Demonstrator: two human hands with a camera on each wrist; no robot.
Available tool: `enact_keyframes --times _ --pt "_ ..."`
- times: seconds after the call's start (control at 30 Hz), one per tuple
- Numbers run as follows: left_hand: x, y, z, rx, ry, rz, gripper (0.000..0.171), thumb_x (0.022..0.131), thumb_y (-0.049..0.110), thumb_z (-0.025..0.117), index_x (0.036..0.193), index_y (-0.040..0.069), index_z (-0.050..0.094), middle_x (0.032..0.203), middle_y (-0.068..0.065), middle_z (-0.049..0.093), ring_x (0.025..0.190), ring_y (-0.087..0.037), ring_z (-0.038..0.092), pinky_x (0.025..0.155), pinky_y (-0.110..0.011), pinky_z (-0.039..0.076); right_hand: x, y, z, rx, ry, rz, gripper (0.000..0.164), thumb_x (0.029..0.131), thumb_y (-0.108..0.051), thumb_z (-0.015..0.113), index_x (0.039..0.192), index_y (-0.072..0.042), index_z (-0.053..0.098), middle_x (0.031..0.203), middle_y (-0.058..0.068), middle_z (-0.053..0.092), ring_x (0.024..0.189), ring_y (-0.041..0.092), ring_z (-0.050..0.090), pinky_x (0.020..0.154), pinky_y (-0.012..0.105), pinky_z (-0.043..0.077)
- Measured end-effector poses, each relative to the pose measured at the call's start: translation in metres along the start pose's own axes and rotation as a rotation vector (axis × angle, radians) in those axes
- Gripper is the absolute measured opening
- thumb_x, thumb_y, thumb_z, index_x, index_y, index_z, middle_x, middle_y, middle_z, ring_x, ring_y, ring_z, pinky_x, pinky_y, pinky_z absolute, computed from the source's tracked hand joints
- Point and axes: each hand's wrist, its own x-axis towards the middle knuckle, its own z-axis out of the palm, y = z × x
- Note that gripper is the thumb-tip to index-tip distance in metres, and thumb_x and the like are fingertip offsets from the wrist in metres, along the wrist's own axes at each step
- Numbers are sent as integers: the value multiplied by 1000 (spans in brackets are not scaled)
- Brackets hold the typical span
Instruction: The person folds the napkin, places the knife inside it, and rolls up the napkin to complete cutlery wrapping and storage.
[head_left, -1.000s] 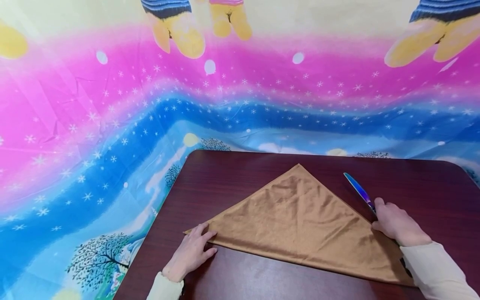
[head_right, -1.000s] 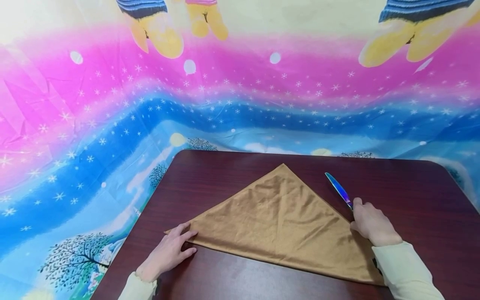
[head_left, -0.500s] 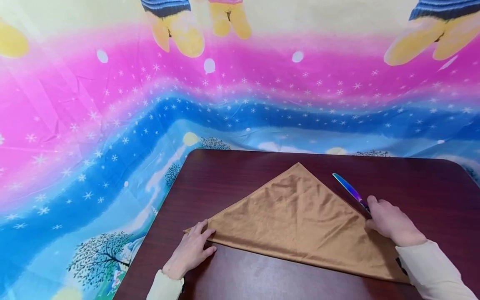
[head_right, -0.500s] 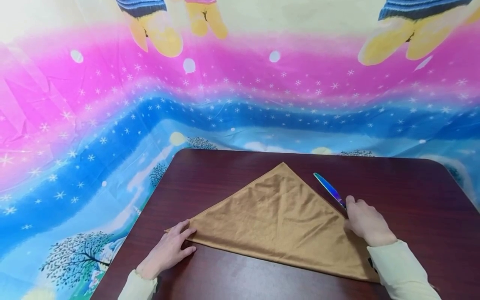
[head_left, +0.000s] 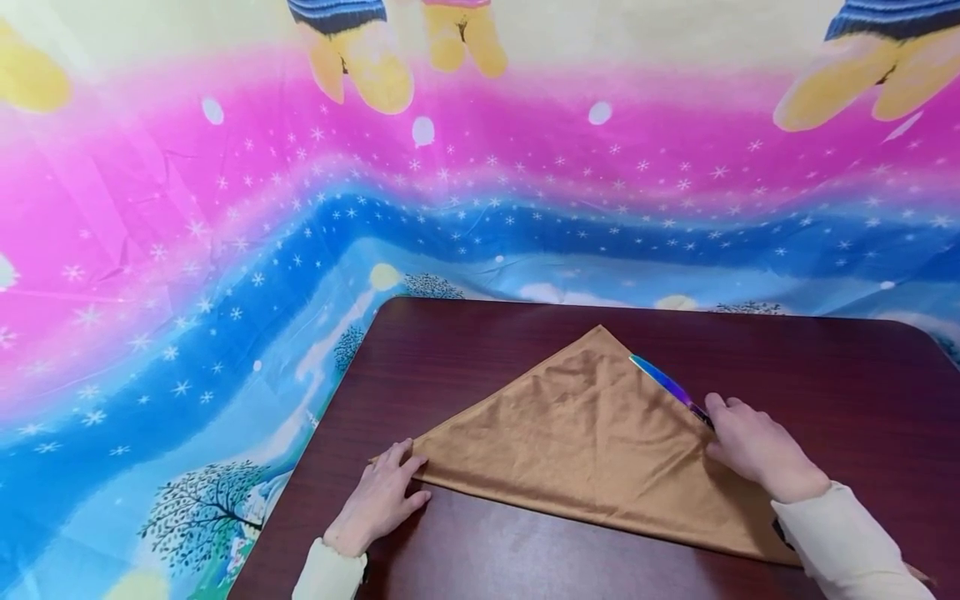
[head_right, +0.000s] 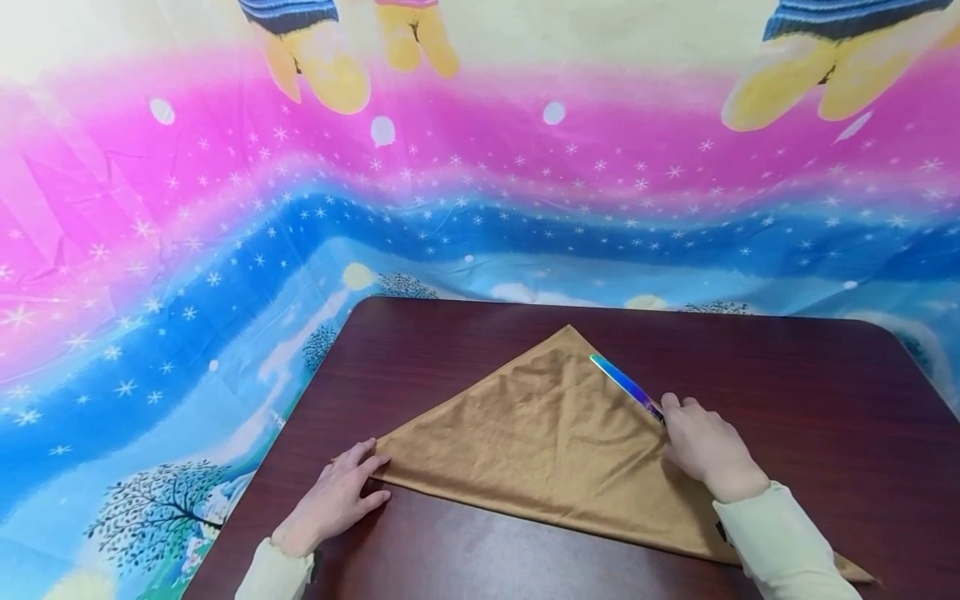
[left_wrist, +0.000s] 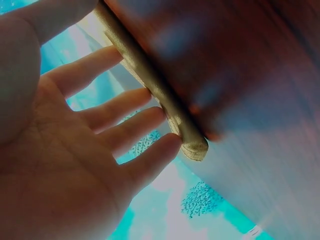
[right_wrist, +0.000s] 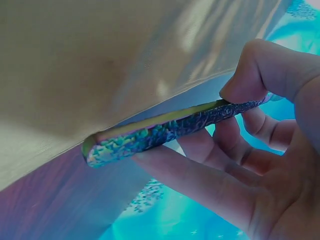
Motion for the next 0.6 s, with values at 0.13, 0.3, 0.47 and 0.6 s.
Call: enact_keyframes --times 0.13,0.3,0.47,0.6 --pt "0 0 0 -4 -1 -7 47 84 29 73 124 8 62 142 -22 47 131 -43 44 98 -64 38 1 -12 -2 -6 23 -18 38 71 -8 70 97 1 44 75 12 51 55 25 50 47 38 39" --pt "0 0 0 5 11 -3 46 83 29 74 123 9 62 141 -22 48 129 -42 46 98 -62 38 2 -28 -1 -13 25 -33 36 70 -6 69 97 0 46 75 8 49 54 21 46 46 35 37" --pt "0 -2 2 21 29 1 44 83 30 74 121 11 63 139 -21 50 127 -41 48 96 -61 39 3 -39 2 -34 47 -74 34 68 -5 70 95 -3 48 75 7 50 53 19 46 46 34 38" --pt "0 -2 2 26 35 -1 44 83 31 74 121 11 63 138 -20 51 126 -40 49 96 -61 40 3 -48 5 -47 70 -107 33 66 -5 72 90 -6 49 76 5 51 53 19 47 46 35 39"
